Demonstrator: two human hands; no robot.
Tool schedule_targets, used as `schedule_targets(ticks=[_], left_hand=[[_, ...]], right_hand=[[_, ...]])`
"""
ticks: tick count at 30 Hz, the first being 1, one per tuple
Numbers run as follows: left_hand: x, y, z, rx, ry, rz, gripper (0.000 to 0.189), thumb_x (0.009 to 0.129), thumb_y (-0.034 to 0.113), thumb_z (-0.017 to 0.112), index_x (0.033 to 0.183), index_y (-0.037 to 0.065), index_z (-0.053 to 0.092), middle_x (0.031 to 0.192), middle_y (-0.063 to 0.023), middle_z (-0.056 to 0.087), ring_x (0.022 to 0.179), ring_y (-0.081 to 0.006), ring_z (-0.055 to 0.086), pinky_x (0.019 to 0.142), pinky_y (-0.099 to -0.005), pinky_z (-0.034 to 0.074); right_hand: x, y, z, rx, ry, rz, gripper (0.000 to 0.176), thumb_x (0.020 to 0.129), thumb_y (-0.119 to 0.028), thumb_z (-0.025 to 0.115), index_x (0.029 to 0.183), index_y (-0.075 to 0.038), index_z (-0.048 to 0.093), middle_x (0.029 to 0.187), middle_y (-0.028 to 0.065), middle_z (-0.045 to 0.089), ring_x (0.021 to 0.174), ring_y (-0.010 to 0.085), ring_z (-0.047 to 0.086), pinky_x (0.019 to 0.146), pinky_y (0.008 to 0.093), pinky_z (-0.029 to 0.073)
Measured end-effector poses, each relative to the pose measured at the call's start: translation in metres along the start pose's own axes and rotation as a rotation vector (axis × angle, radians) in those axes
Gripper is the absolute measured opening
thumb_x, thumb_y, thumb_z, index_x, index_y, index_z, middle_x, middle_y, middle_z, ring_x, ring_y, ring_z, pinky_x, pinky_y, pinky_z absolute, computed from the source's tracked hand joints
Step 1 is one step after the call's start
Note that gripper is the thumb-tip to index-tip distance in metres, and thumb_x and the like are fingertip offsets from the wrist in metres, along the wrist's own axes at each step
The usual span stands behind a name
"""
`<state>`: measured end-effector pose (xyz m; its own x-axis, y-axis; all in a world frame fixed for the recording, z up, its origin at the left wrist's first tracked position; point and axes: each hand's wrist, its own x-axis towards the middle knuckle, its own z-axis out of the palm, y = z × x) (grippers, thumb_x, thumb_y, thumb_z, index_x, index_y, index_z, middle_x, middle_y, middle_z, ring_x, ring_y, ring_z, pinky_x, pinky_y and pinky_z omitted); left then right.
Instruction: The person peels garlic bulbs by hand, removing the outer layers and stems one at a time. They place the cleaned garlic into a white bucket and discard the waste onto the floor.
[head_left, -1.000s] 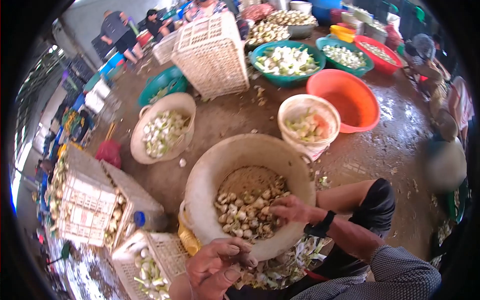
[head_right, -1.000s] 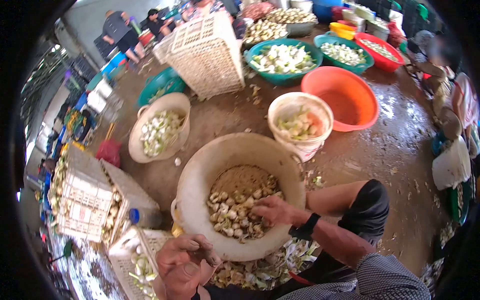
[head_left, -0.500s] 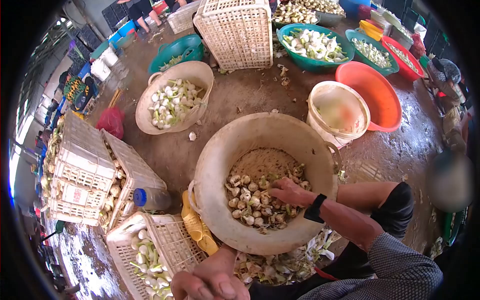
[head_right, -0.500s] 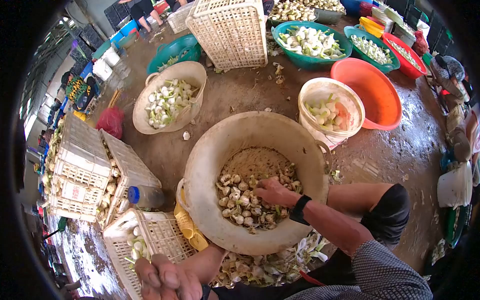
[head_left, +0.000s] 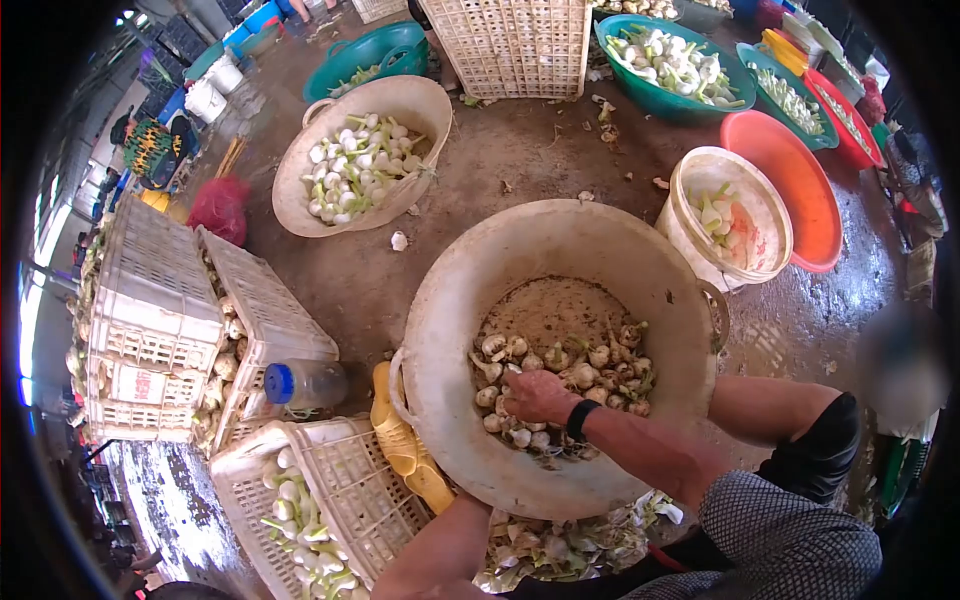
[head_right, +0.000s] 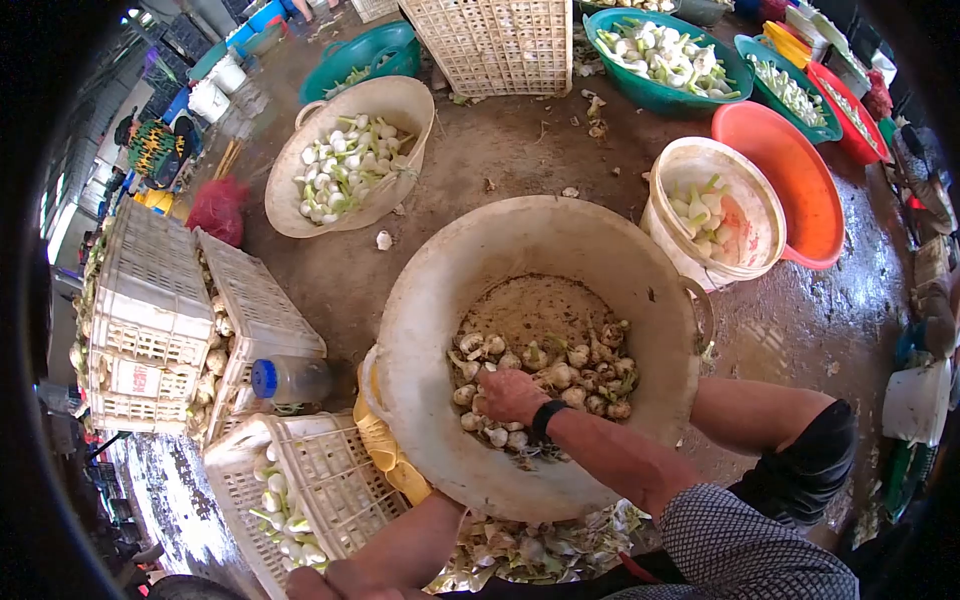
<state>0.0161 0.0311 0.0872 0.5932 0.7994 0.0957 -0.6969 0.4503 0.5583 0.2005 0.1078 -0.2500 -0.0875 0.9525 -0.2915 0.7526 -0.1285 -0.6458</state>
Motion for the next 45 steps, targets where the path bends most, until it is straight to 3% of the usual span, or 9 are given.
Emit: schedule_targets(ticks=[6, 10, 11, 14, 22, 24, 28, 40, 45], left_hand=[[0.005, -0.014, 0.009, 0.072, 0.033, -0.01, 0.035, 0.098, 0.029, 0.053, 0.107, -0.005, 0.055, 0.107, -0.0251, 0.057, 0.073, -0.0298, 0.062, 0.062, -0.0362, 0.054], [0.003, -0.022, 0.021, 0.186, 0.069, -0.054, 0.037, 0.095, 0.03, 0.057, 0.104, -0.005, 0.056, 0.104, -0.0241, 0.058, 0.072, -0.0295, 0.063, 0.061, -0.0359, 0.054], [0.003, -0.024, 0.02, 0.218, 0.099, -0.089, 0.036, 0.095, 0.03, 0.057, 0.104, -0.005, 0.056, 0.105, -0.0239, 0.058, 0.073, -0.0295, 0.063, 0.062, -0.0359, 0.054], [0.006, -0.033, 0.023, 0.248, 0.102, -0.11, 0.03, 0.095, 0.025, 0.058, 0.106, -0.003, 0.057, 0.104, -0.0209, 0.061, 0.078, -0.0277, 0.063, 0.067, -0.0352, 0.055], [0.01, -0.045, 0.027, 0.829, 0.198, 0.044, 0.028, 0.091, 0.011, 0.059, 0.116, -0.002, 0.057, 0.09, -0.0099, 0.066, 0.077, -0.0144, 0.061, 0.069, -0.026, 0.05], [0.009, -0.048, 0.031, 0.961, 0.204, 0.131, 0.029, 0.091, 0.012, 0.059, 0.116, -0.003, 0.057, 0.086, -0.0092, 0.065, 0.074, -0.0139, 0.059, 0.067, -0.0259, 0.049], [0.006, -0.047, 0.042, 0.632, 0.175, -0.011, 0.028, 0.088, 0.005, 0.06, 0.114, -0.005, 0.06, 0.087, -0.006, 0.064, 0.073, -0.0113, 0.056, 0.067, -0.0236, 0.046], [0.005, -0.055, 0.036, 0.846, -0.05, -0.15, 0.023, 0.09, 0.005, 0.056, 0.11, -0.004, 0.064, 0.096, -0.0043, 0.066, 0.085, -0.0111, 0.061, 0.075, -0.0219, 0.048], [0.007, -0.055, 0.042, 0.619, -0.019, -0.173, 0.021, 0.09, 0.002, 0.057, 0.11, -0.003, 0.062, 0.098, -0.008, 0.067, 0.088, -0.0154, 0.064, 0.079, -0.0266, 0.052]], right_hand=[[-0.043, 0.032, 0.002, 0.227, 0.194, -0.152, 0.031, 0.071, -0.008, 0.058, 0.102, -0.005, 0.059, 0.089, 0.0223, 0.062, 0.087, 0.0422, 0.059, 0.076, 0.0512, 0.048], [-0.091, 0.037, -0.014, 0.332, 0.161, 0.079, 0.04, 0.073, -0.022, 0.067, 0.104, 0.002, 0.058, 0.092, 0.0277, 0.062, 0.084, 0.0422, 0.061, 0.072, 0.0467, 0.05], [-0.11, 0.029, -0.028, 0.348, 0.254, 0.133, 0.04, 0.074, -0.022, 0.066, 0.103, 0.005, 0.059, 0.085, 0.0254, 0.062, 0.075, 0.0391, 0.062, 0.067, 0.0459, 0.05], [-0.137, 0.008, -0.073, 1.014, 0.018, 0.346, 0.028, 0.082, -0.012, 0.063, 0.107, 0.002, 0.061, 0.083, 0.0088, 0.064, 0.069, 0.0166, 0.064, 0.059, 0.0336, 0.052], [-0.18, -0.046, -0.16, 1.567, -0.056, -0.007, 0.021, 0.089, -0.005, 0.06, 0.109, -0.004, 0.06, 0.083, 0.0034, 0.064, 0.066, 0.0132, 0.063, 0.057, 0.0245, 0.051], [-0.196, -0.064, -0.176, 1.683, -0.172, -0.331, 0.019, 0.09, 0.001, 0.056, 0.107, -0.005, 0.06, 0.088, 0.0051, 0.066, 0.073, 0.015, 0.067, 0.061, 0.0256, 0.056], [-0.232, -0.1, -0.193, 1.511, -0.099, -0.268, 0.016, 0.091, 0.0, 0.056, 0.106, -0.003, 0.059, 0.082, 0.0034, 0.063, 0.07, 0.0127, 0.064, 0.058, 0.0245, 0.052], [-0.274, -0.117, -0.207, 1.585, -0.143, -0.327, 0.015, 0.094, -0.004, 0.055, 0.109, -0.003, 0.057, 0.081, 0.0065, 0.063, 0.071, 0.0122, 0.063, 0.061, 0.0235, 0.051], [-0.277, -0.125, -0.239, 1.188, -0.136, -0.311, 0.022, 0.094, -0.014, 0.06, 0.11, -0.001, 0.057, 0.083, 0.0058, 0.065, 0.075, 0.0105, 0.063, 0.064, 0.0244, 0.052]])
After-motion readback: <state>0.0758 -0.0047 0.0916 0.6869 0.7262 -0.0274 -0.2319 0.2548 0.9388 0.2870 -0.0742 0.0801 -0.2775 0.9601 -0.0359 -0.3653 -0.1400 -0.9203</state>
